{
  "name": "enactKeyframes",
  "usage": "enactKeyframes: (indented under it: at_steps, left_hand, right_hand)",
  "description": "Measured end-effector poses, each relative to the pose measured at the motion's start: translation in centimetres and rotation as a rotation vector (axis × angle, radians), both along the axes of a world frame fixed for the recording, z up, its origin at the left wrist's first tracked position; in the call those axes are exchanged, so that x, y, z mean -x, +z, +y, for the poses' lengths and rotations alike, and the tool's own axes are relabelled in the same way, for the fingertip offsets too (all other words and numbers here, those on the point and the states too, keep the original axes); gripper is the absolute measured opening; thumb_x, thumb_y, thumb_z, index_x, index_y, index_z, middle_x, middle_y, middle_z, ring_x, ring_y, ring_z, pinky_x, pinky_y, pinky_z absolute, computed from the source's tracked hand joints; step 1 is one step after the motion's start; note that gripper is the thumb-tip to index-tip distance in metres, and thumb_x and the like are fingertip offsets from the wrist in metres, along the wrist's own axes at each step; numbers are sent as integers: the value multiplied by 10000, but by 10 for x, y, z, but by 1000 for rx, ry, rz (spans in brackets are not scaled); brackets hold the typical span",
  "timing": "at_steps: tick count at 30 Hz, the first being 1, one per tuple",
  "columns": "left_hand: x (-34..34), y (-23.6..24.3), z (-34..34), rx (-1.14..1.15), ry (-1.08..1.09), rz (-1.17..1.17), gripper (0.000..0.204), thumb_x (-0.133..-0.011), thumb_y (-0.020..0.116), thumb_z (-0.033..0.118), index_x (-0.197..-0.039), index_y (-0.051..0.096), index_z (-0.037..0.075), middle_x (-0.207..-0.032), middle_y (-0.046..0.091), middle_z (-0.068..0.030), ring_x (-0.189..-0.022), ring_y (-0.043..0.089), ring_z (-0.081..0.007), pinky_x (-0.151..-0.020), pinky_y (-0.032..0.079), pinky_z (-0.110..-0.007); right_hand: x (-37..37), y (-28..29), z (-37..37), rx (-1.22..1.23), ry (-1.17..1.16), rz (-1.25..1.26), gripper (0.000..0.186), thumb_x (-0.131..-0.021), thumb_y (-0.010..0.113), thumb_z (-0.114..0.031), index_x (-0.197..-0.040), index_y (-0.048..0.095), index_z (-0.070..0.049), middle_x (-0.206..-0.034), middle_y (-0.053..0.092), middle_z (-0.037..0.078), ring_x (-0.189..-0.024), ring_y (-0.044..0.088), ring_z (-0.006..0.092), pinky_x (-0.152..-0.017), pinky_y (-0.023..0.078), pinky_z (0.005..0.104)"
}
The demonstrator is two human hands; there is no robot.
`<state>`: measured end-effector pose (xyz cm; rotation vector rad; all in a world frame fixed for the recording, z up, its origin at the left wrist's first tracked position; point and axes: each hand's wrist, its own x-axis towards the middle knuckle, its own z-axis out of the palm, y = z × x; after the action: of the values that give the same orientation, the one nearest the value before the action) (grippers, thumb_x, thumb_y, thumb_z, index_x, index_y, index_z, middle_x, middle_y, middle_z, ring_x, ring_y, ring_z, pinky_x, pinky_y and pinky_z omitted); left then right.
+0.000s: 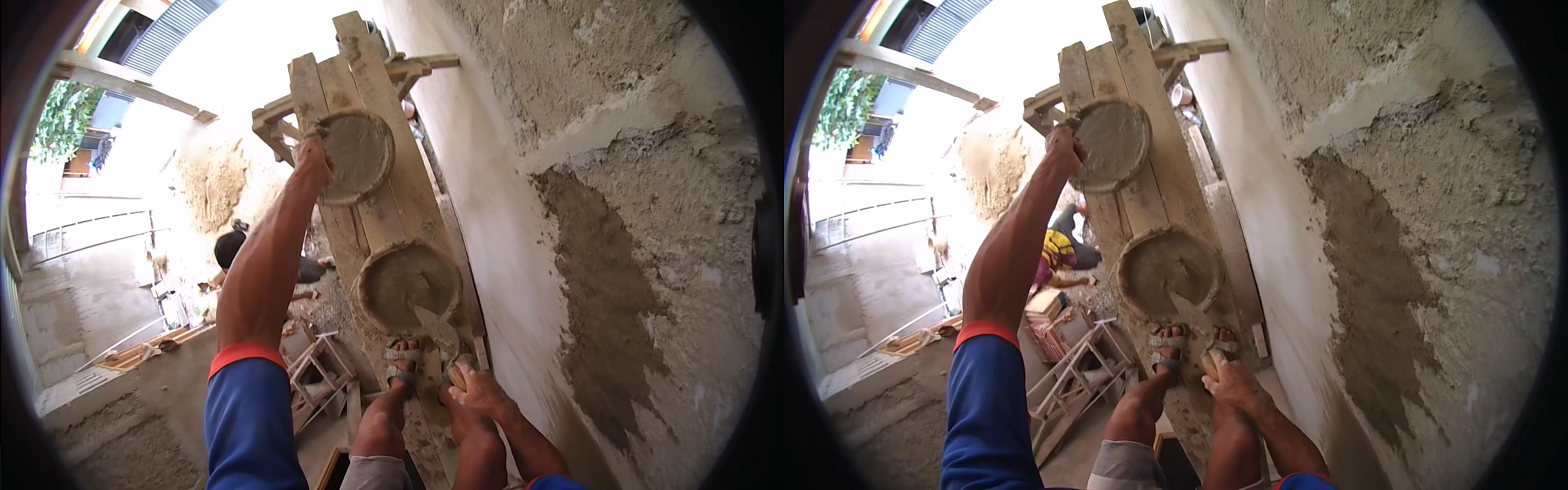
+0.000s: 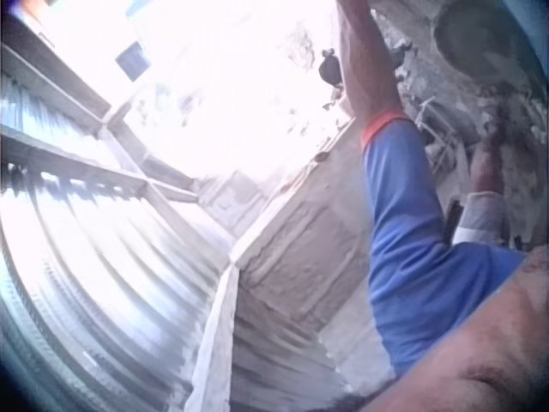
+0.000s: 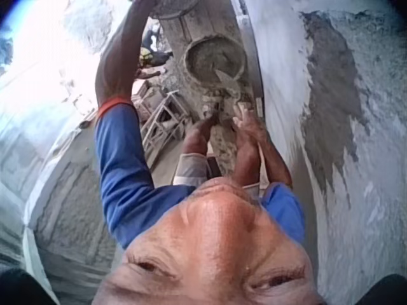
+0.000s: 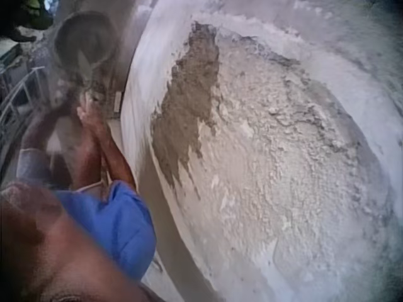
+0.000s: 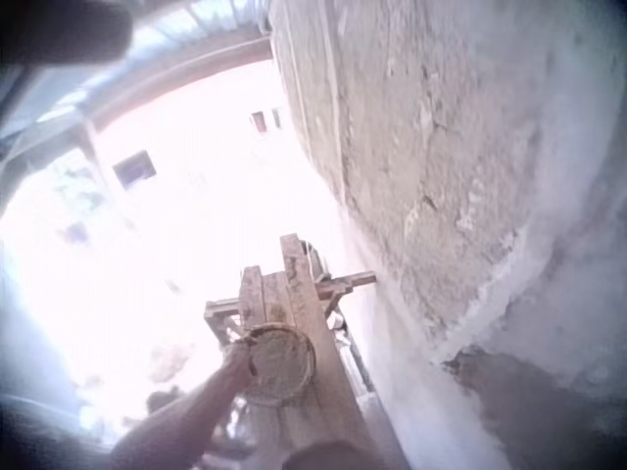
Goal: The person applies plaster to a concrete wall using a trowel, scooping the material from a bucket sitting on a wooden scaffold.
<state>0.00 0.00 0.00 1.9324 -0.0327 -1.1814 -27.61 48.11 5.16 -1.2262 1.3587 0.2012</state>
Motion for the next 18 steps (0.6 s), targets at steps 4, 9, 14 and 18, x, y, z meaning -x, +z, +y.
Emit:
enactKeyframes:
  at_steps: [4,9,14,18]
  left_hand:
    - [13,-28,20,121,-80,72,163,-902,521,207,-805,513,76,-528,381,-32,-387,386,-166,-357,343,-365]
    - [-6,-25,13,77,-119,25,198,-927,471,256,-866,522,75,-561,415,-28,-445,429,-175,-450,408,-417]
    - [-44,-35,62,30,-208,-58,293,-911,522,293,-1087,514,60,-823,496,-86,-795,550,-272,-719,458,-487]
    - [-52,-47,177,-30,-368,-399,482,-892,570,426,-1149,537,19,-1029,597,-139,-908,548,-259,-791,458,-436]
  right_hand:
    - [9,18,9,23,-101,60,619,-825,634,-303,-1322,386,-30,-883,627,339,-832,624,488,-751,506,537]
    - [6,21,-43,83,-27,177,535,-831,639,-197,-1291,439,-12,-933,634,293,-872,614,471,-760,497,525]
    - [6,17,-124,322,248,383,237,-857,507,-91,-1069,519,14,-841,630,272,-807,635,431,-721,512,513]
    - [-11,-42,-174,409,373,279,103,-824,496,-52,-863,561,18,-756,630,267,-796,645,427,-713,515,506]
